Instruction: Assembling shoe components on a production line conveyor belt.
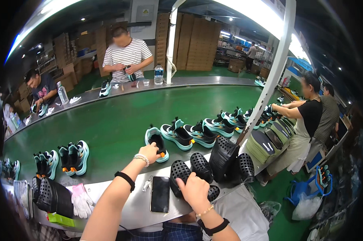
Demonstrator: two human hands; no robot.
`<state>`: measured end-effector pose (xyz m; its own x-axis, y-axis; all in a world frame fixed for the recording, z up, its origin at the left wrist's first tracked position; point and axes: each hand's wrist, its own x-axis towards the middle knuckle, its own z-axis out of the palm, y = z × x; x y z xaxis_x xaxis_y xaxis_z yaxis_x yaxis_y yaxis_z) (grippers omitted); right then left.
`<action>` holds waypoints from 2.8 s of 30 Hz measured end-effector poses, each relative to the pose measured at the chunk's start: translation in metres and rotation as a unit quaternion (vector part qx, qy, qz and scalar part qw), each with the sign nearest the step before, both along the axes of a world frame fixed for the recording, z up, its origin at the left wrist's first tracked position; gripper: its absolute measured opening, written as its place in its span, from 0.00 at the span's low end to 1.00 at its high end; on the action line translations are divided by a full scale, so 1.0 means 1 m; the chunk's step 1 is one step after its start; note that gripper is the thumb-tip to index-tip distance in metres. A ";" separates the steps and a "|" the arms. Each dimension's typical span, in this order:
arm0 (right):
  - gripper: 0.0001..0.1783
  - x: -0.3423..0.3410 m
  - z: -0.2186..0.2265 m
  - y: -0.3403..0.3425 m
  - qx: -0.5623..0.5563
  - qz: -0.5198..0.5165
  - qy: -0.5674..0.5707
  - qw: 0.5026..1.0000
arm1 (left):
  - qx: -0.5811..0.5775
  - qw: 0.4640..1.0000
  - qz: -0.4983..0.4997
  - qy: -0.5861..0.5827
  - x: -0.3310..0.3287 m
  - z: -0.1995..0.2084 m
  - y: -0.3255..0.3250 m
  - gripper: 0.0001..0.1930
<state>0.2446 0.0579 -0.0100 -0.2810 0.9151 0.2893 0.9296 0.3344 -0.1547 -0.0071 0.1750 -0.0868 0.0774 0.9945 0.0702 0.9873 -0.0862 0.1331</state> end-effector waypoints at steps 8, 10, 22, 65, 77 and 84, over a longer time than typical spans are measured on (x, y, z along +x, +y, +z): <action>0.28 -0.005 -0.007 -0.009 0.048 -0.051 -0.024 0.997 | -0.072 0.993 0.067 -0.063 -0.062 0.022 -0.090 0.18; 0.29 -0.004 -0.010 -0.009 0.048 -0.050 -0.030 0.997 | 0.001 0.995 0.075 -0.059 -0.059 0.006 -0.104 0.15; 0.32 -0.115 0.088 0.016 -0.023 0.176 -0.001 0.984 | 0.162 0.881 0.224 -0.384 -0.131 -0.017 -0.066 0.34; 0.17 -0.225 -0.066 0.021 -0.095 0.256 0.092 0.958 | 0.002 0.942 0.205 -0.266 -0.144 0.001 -0.072 0.54; 0.17 -0.222 -0.078 0.007 -0.092 0.257 0.072 0.959 | -0.009 0.949 0.283 -0.138 -0.117 0.017 -0.086 0.42; 0.15 -0.229 -0.087 0.011 -0.097 0.276 0.109 0.950 | 0.028 0.934 0.319 -0.158 -0.119 0.001 -0.093 0.43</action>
<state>0.0160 0.0690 -0.0968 -0.6858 0.6882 0.2368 0.5606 0.7070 -0.4311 -0.1257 0.0824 -0.0859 -0.5626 0.8257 0.0425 0.7527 0.4902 0.4395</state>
